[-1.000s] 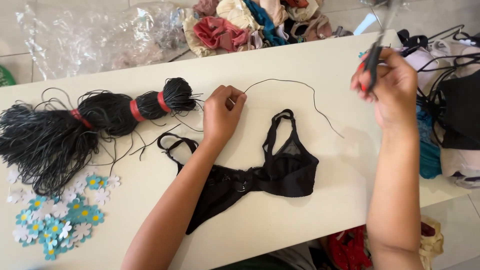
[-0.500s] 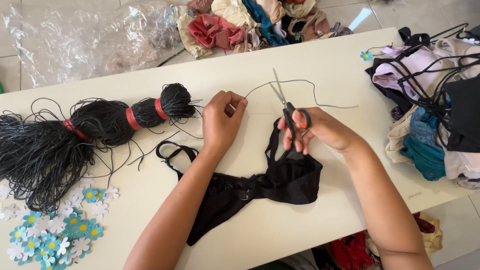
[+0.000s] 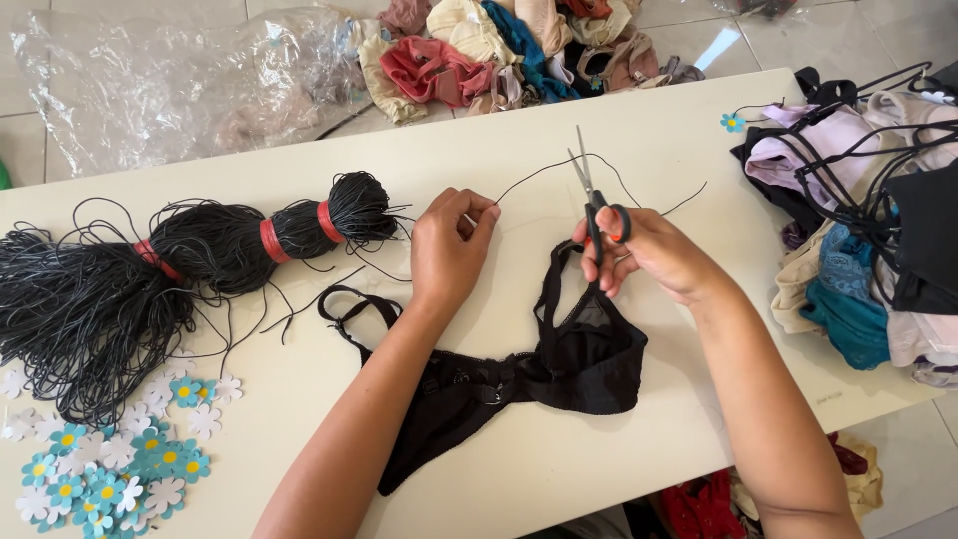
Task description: The person decorates a black bra by hand-sewing a small blue flower onto it using a needle and black thread. They then cut the thread with scissors and repeat the process on a beige bra.
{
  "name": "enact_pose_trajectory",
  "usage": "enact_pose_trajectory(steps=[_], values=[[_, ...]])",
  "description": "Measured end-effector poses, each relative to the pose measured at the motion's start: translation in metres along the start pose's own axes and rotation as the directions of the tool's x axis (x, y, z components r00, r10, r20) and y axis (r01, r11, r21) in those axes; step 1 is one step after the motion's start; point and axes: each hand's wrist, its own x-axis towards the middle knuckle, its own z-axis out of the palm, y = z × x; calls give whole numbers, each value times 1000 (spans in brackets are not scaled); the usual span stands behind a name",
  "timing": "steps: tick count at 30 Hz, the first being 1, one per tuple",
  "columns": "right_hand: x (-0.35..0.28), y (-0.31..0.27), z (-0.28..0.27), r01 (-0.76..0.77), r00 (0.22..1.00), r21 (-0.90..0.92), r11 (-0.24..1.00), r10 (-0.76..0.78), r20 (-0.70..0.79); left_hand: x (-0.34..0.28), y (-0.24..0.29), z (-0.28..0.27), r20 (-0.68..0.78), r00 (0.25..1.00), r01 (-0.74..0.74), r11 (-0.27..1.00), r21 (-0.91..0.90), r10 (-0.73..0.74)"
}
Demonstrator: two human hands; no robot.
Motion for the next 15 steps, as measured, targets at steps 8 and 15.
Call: enact_pose_trajectory(steps=[8, 15], values=[[-1, -2, -12, 45, 998, -50, 998, -47, -39, 0, -1, 0, -5, 1000, 4, 1000, 11, -4], [-2, -2, -24, 28, 998, -67, 997, -32, -56, 0, -1, 0, 3, 1000, 7, 1000, 19, -7]])
